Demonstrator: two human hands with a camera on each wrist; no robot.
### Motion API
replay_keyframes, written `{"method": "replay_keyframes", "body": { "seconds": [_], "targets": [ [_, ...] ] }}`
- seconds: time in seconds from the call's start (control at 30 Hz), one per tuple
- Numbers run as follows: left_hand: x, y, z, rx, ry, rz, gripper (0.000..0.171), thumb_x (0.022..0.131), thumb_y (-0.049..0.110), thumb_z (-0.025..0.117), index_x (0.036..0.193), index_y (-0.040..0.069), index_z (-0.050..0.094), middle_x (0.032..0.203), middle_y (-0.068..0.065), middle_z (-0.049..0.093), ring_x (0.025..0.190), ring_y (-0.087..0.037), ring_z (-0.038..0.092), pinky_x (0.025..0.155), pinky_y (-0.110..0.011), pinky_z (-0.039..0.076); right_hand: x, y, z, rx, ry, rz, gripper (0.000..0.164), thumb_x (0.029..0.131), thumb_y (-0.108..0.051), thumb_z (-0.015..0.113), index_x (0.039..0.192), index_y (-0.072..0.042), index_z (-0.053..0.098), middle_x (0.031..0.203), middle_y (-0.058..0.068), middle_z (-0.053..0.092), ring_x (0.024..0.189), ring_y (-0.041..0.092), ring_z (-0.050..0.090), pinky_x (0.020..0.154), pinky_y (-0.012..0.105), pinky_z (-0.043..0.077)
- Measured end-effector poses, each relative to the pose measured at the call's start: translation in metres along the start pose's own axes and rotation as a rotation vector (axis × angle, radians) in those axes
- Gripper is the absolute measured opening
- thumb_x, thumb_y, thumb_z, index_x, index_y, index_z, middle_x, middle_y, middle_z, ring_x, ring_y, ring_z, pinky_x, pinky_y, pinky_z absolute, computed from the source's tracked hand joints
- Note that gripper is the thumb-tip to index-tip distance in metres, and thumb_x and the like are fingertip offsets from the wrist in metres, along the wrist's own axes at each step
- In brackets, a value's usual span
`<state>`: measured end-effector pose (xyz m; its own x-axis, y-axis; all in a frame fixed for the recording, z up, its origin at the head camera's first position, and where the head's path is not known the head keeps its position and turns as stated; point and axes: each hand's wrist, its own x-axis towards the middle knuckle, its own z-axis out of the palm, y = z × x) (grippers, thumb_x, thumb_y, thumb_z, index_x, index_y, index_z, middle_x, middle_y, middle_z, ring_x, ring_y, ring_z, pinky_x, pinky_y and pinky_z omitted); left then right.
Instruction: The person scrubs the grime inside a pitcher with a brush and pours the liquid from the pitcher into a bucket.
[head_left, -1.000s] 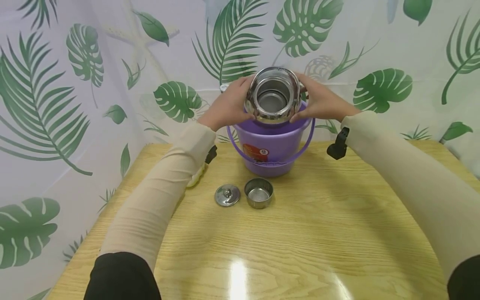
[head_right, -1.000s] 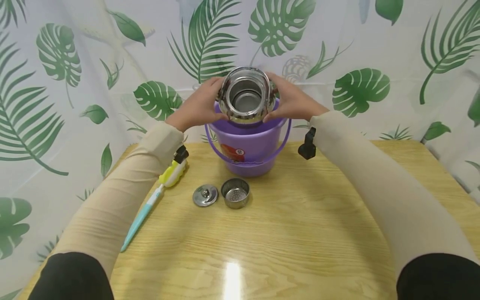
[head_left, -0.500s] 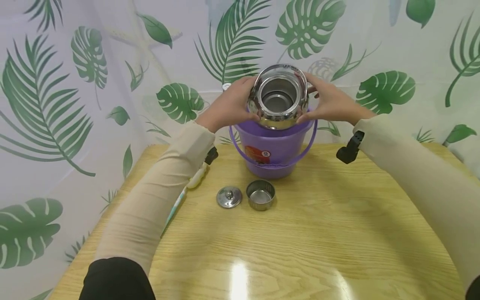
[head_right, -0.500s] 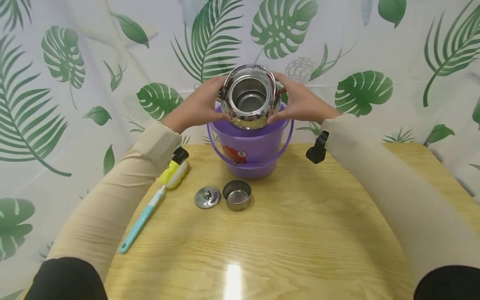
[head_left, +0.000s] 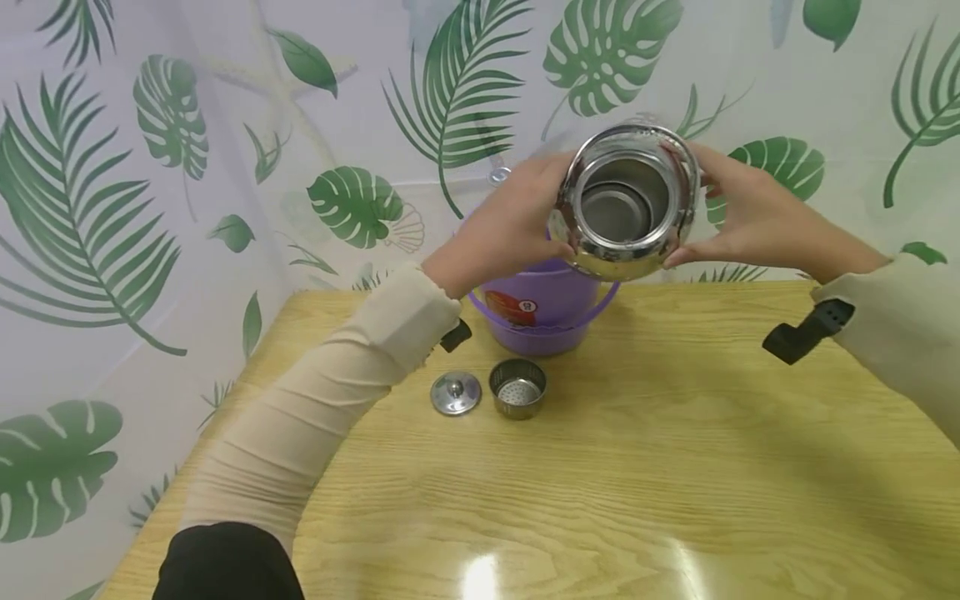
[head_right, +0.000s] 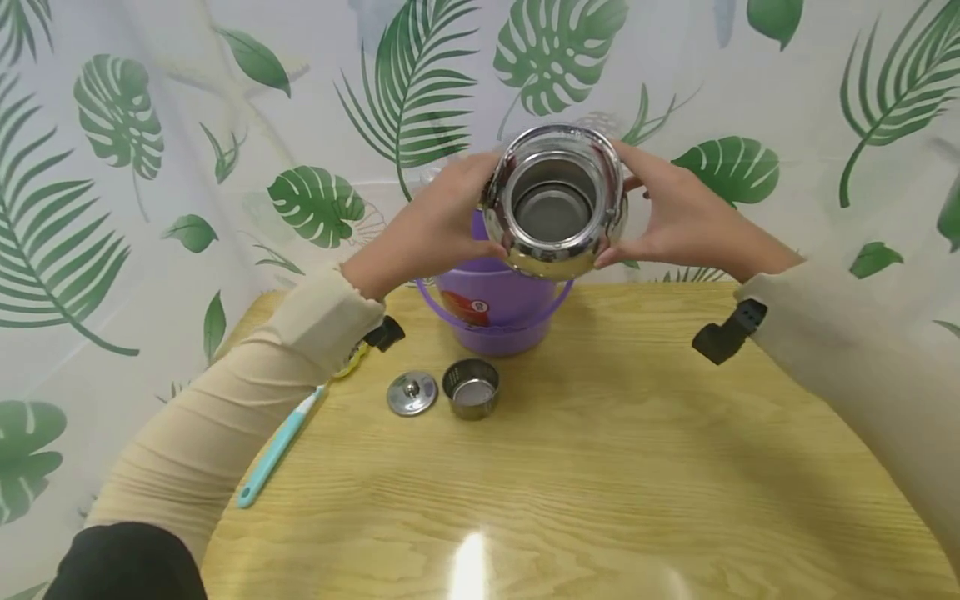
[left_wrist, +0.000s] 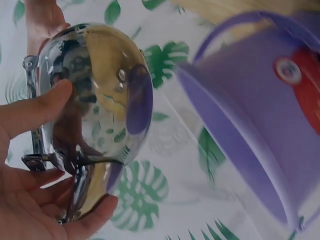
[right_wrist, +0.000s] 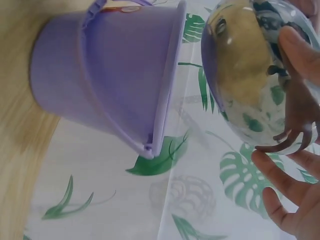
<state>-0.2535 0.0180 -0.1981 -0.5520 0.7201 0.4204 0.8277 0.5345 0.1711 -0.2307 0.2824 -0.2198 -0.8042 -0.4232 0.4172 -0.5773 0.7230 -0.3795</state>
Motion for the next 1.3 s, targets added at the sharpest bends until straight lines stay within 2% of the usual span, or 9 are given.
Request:
{"method": "replay_keyframes", "body": {
  "seconds": [0.17, 0.37, 0.5, 0.57, 0.7, 0.8, 0.9, 1.03, 1.3],
  "targets": [
    [-0.001, 0.022, 0.015, -0.032, -0.013, 0.028, 0.085, 0.067, 0.012, 0.081, 0.139, 0.000, 0.037, 0.137, -0.012, 0.049, 0.130, -0.023, 0.042, 0.113, -0.026, 0.026, -0.032, 0.005, -0.005, -0.034, 0.020, 0.015, 0.114, 0.051, -0.014, 0.092, 0.147, -0.026, 0.030, 0.132, 0.011, 0.052, 0.102, 0.003, 0.045, 0.087, 0.049, 0.038],
    [0.001, 0.040, 0.036, -0.071, -0.104, -0.004, 0.079, 0.068, 0.016, 0.083, 0.134, 0.005, 0.041, 0.131, -0.007, 0.054, 0.122, -0.017, 0.049, 0.108, -0.023, 0.032, -0.063, 0.018, -0.001, -0.092, -0.003, 0.079, 0.119, 0.047, -0.017, 0.093, 0.147, -0.022, 0.030, 0.126, 0.012, 0.055, 0.097, 0.006, 0.047, 0.083, 0.048, 0.040],
    [0.004, 0.048, 0.050, -0.103, -0.195, -0.061, 0.066, 0.069, 0.019, 0.082, 0.125, 0.009, 0.048, 0.116, 0.001, 0.060, 0.109, -0.011, 0.053, 0.099, -0.020, 0.038, -0.079, 0.030, 0.006, -0.080, -0.033, 0.111, 0.117, 0.046, -0.017, 0.093, 0.146, -0.019, 0.032, 0.117, 0.008, 0.057, 0.090, -0.014, 0.039, 0.080, 0.053, 0.041],
    [0.005, 0.050, 0.058, -0.149, -0.222, -0.083, 0.061, 0.069, 0.018, 0.083, 0.120, 0.009, 0.051, 0.109, 0.002, 0.061, 0.102, -0.010, 0.055, 0.094, -0.019, 0.040, -0.086, 0.036, 0.009, -0.075, -0.059, 0.137, 0.114, 0.048, -0.019, 0.092, 0.146, -0.017, 0.033, 0.114, 0.007, 0.059, 0.089, -0.014, 0.041, 0.079, 0.055, 0.042],
    [0.010, 0.050, 0.076, -0.223, -0.263, -0.126, 0.062, 0.065, 0.016, 0.085, 0.119, 0.010, 0.054, 0.108, 0.003, 0.062, 0.099, -0.008, 0.056, 0.091, -0.018, 0.042, -0.096, 0.050, 0.014, -0.121, -0.121, 0.194, 0.111, 0.051, -0.026, 0.091, 0.145, -0.013, 0.033, 0.109, 0.011, 0.065, 0.094, 0.007, 0.056, 0.078, 0.059, 0.044],
    [0.015, 0.049, 0.089, -0.241, -0.313, -0.165, 0.065, 0.064, 0.018, 0.086, 0.121, 0.011, 0.054, 0.112, 0.003, 0.062, 0.103, -0.008, 0.056, 0.094, -0.018, 0.042, -0.102, 0.063, 0.019, -0.097, -0.135, 0.176, 0.110, 0.051, -0.025, 0.090, 0.145, -0.012, 0.034, 0.108, 0.010, 0.066, 0.095, 0.003, 0.058, 0.079, 0.059, 0.045],
    [0.019, 0.049, 0.102, -0.239, -0.362, -0.198, 0.065, 0.066, 0.020, 0.085, 0.122, 0.011, 0.054, 0.115, 0.003, 0.062, 0.106, -0.009, 0.057, 0.094, -0.019, 0.042, -0.108, 0.075, 0.027, -0.010, -0.131, 0.149, 0.106, 0.052, -0.016, 0.090, 0.144, -0.013, 0.037, 0.114, -0.010, 0.061, 0.094, -0.015, 0.049, 0.084, 0.039, 0.049],
    [0.023, 0.047, 0.118, -0.225, -0.412, -0.226, 0.067, 0.067, 0.023, 0.084, 0.125, 0.011, 0.052, 0.117, 0.003, 0.062, 0.106, -0.009, 0.057, 0.093, -0.019, 0.043, -0.116, 0.090, 0.036, 0.067, -0.158, 0.183, 0.100, 0.055, -0.010, 0.088, 0.142, -0.012, 0.039, 0.109, -0.031, 0.052, 0.094, -0.016, 0.049, 0.080, 0.025, 0.045],
    [0.034, 0.045, 0.147, -0.215, -0.423, -0.219, 0.065, 0.066, 0.024, 0.085, 0.122, 0.011, 0.055, 0.115, 0.003, 0.063, 0.105, -0.008, 0.057, 0.092, -0.016, 0.042, -0.125, 0.110, 0.042, 0.142, -0.246, 0.201, 0.099, 0.064, -0.009, 0.084, 0.146, -0.006, 0.030, 0.113, -0.037, 0.042, 0.095, -0.017, 0.047, 0.080, 0.064, 0.043]
  ]
}}
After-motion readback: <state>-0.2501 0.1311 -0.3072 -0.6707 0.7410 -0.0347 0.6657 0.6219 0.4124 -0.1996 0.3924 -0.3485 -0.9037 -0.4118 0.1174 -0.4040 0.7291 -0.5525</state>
